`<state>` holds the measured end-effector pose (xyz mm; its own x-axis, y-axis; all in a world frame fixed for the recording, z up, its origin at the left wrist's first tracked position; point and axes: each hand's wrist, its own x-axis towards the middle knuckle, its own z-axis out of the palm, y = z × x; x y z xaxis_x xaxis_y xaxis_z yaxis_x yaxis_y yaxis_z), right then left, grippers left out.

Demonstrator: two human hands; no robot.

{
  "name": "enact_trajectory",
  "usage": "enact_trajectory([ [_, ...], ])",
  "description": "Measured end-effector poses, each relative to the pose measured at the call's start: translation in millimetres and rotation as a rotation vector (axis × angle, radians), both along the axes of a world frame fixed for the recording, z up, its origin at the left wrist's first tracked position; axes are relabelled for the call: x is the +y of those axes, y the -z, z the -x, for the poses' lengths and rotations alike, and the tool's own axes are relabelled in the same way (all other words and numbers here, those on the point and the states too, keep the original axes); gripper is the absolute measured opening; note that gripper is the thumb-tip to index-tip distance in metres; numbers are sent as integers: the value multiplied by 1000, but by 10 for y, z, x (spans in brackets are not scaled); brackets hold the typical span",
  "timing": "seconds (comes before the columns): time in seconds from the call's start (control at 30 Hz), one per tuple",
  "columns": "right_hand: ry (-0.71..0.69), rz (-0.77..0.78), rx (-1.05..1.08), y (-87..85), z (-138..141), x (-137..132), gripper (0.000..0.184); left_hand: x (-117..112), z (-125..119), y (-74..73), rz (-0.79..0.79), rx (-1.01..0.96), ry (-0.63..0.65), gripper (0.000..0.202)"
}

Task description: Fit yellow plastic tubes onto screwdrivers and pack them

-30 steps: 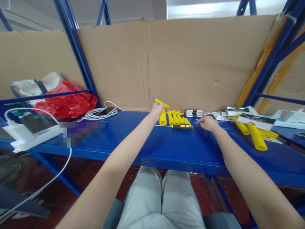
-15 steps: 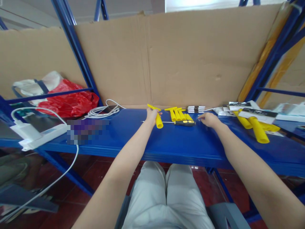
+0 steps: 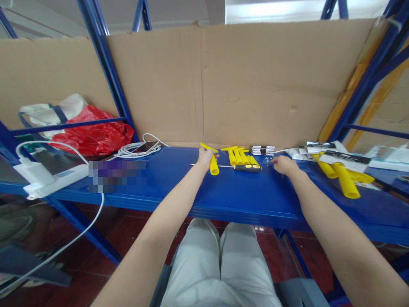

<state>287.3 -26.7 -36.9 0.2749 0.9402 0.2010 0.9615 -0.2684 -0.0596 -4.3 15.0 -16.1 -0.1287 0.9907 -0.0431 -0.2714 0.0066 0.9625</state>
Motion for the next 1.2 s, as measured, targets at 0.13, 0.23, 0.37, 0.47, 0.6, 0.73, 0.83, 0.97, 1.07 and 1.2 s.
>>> enact_trajectory([
  [0.13,-72,-7,24,-13,-29,29,45,-11,-3,-8,1,8,-5,36],
  [0.23,-106,27,19,-11,-16,44,43,2,-2,-7,18,10,-10,38],
  [0.37,-82,70,-27,-15,43,8,44,25,-3,-2,35,4,2,38],
  [0.47,-67,58,-74,-11,82,-21,46,23,-6,-4,33,7,4,36],
  [0.6,-30,82,-87,17,117,-14,49,2,-12,-13,26,3,8,36],
  [0.73,-50,99,-58,60,130,26,53,-6,-16,-14,23,-12,35,31],
  [0.83,-59,77,-46,85,138,57,53,-1,-15,-12,30,-15,35,33],
  [0.97,-48,78,-12,98,140,90,53,-10,-13,-22,33,10,32,36],
  [1.07,-29,38,30,95,86,111,52,-22,-14,-30,19,39,42,38],
  [1.2,-4,-120,108,64,-51,130,48,5,-6,4,-26,203,14,50],
])
